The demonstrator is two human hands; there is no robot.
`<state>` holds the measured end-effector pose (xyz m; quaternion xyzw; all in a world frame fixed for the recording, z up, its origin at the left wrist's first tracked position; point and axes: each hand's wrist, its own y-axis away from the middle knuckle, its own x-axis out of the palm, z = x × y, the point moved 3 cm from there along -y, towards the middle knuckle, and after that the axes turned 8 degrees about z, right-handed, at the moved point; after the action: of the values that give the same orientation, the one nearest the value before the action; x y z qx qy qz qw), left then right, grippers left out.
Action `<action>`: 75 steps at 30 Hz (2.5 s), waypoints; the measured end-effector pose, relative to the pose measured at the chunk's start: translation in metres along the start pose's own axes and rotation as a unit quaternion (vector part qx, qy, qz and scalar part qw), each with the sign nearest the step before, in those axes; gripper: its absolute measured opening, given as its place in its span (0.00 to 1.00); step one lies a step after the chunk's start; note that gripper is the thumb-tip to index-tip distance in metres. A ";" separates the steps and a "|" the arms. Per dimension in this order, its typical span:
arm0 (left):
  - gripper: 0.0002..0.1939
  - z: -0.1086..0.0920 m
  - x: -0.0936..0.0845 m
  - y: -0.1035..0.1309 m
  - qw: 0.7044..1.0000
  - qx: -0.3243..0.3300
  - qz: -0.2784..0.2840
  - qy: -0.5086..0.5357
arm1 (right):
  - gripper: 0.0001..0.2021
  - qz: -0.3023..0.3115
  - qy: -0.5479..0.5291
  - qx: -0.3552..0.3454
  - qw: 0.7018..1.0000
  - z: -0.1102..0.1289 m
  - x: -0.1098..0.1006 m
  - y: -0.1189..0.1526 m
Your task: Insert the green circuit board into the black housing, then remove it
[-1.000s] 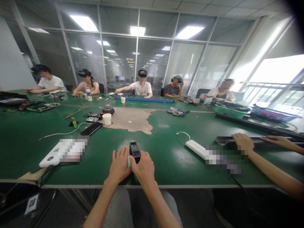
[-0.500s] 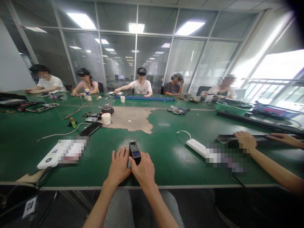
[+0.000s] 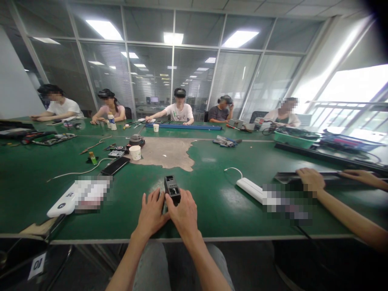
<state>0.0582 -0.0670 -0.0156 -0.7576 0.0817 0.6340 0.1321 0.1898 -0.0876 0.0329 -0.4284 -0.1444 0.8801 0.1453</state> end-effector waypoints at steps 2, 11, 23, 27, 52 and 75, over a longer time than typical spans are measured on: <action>0.34 0.000 0.000 0.000 1.000 0.000 -0.003 0.001 | 0.15 -0.012 -0.006 -0.007 1.000 0.003 -0.007 -0.003; 0.44 -0.001 0.000 -0.001 1.000 0.002 -0.013 0.010 | 0.16 -0.053 0.001 -0.018 0.998 -0.003 -0.037 -0.015; 0.43 -0.003 0.000 0.000 1.000 -0.003 -0.016 0.007 | 0.16 -0.040 0.041 0.021 0.998 -0.050 -0.032 -0.012; 0.43 -0.002 0.000 -0.002 1.000 -0.005 -0.012 0.006 | 0.16 -0.022 0.042 0.028 0.999 -0.061 -0.025 -0.008; 0.43 -0.002 0.003 -0.006 0.999 -0.034 -0.027 -0.016 | 0.31 -0.020 0.049 0.049 0.997 -0.084 -0.006 0.006; 0.35 -0.010 0.001 -0.005 0.998 -0.034 -0.031 -0.032 | 0.19 -0.025 -0.002 0.069 0.997 -0.078 -0.012 -0.004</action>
<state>0.0689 -0.0650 -0.0149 -0.7432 0.0323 0.6559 0.1277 0.2600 -0.0781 -0.0029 -0.4120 -0.0942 0.8847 0.1965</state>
